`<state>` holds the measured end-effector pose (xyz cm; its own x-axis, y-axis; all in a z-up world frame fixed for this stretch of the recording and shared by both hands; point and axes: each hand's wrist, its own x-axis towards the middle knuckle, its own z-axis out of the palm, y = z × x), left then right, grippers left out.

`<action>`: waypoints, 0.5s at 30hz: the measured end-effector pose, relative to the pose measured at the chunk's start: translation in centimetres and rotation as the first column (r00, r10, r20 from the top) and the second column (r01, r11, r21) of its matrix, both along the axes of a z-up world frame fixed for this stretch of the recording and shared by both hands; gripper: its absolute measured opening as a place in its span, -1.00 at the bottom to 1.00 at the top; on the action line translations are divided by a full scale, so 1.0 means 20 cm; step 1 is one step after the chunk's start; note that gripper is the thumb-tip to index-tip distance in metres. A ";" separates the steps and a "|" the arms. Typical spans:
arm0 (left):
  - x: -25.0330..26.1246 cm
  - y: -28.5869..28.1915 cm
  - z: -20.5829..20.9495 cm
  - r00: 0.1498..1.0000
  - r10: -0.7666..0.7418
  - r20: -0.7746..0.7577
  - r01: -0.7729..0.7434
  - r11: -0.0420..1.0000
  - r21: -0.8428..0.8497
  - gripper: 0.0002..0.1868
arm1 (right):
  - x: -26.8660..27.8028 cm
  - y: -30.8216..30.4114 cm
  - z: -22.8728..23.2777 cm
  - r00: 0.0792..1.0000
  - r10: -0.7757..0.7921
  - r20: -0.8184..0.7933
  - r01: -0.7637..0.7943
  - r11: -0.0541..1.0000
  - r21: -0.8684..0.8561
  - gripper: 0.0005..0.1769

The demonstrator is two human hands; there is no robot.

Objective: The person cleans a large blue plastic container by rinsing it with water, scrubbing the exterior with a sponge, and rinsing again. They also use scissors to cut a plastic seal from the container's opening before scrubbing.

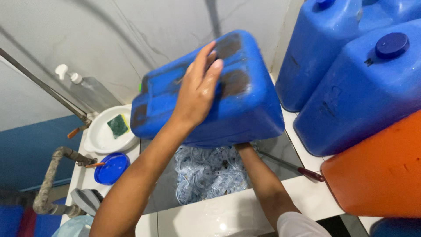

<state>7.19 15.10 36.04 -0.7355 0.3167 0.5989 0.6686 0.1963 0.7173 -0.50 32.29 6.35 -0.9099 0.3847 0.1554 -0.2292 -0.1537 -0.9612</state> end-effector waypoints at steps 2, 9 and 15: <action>-0.01 0.07 0.03 0.999 -0.003 -0.050 0.001 0.999 -0.042 -0.41 | 0.00 -0.01 0.00 1.000 -0.009 0.020 0.009 0.999 0.037 -0.20; -0.05 -0.37 -0.05 0.976 0.213 0.049 -0.208 0.973 -0.096 -0.36 | -0.02 -0.08 0.00 0.995 -0.058 0.080 0.046 0.988 0.146 -0.26; -0.31 -0.96 -0.57 0.710 0.613 0.347 -0.506 0.786 -0.355 -0.28 | -0.07 -0.01 0.16 0.952 -0.303 0.041 0.221 0.774 0.593 -0.30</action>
<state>0.92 -4.03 24.62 -0.9759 -0.1560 0.1527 0.0239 0.6190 0.7851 -1.99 32.13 9.55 -0.8141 0.4872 0.3161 -0.0490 0.4847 -0.8733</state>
